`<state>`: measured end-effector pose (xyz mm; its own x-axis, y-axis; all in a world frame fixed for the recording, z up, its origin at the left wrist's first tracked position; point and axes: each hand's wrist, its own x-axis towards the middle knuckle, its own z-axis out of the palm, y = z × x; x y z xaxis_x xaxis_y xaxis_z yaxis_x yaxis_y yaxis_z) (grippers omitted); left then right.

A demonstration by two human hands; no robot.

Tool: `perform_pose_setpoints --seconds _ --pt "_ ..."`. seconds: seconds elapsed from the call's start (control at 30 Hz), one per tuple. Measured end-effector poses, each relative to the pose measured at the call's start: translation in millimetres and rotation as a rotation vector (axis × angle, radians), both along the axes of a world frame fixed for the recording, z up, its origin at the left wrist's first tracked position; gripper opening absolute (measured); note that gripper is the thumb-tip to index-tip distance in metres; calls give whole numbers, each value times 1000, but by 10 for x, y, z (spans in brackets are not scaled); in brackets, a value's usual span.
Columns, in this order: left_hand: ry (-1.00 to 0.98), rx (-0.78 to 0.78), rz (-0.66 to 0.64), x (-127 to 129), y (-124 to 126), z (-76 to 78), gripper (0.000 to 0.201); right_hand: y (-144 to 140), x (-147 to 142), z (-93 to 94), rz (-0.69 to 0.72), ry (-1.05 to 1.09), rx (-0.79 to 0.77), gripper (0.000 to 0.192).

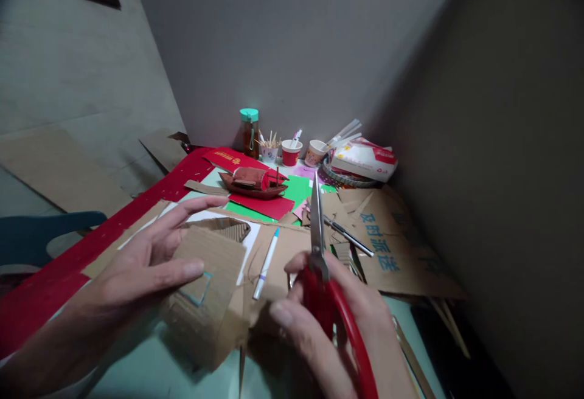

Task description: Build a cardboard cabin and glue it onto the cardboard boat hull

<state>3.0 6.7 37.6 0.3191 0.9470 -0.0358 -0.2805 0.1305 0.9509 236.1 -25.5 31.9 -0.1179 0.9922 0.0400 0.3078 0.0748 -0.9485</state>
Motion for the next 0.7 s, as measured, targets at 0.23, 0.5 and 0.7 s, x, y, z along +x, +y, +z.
perform_pose_setpoints --seconds 0.23,0.5,0.7 --pt "267 39 -347 103 82 -14 67 94 -93 -24 328 272 -234 26" --pt "580 502 646 133 -68 -75 6 17 -163 -151 -36 313 40 22" --pt "570 328 335 283 -199 -107 11 -4 -284 -175 -143 448 53 20"
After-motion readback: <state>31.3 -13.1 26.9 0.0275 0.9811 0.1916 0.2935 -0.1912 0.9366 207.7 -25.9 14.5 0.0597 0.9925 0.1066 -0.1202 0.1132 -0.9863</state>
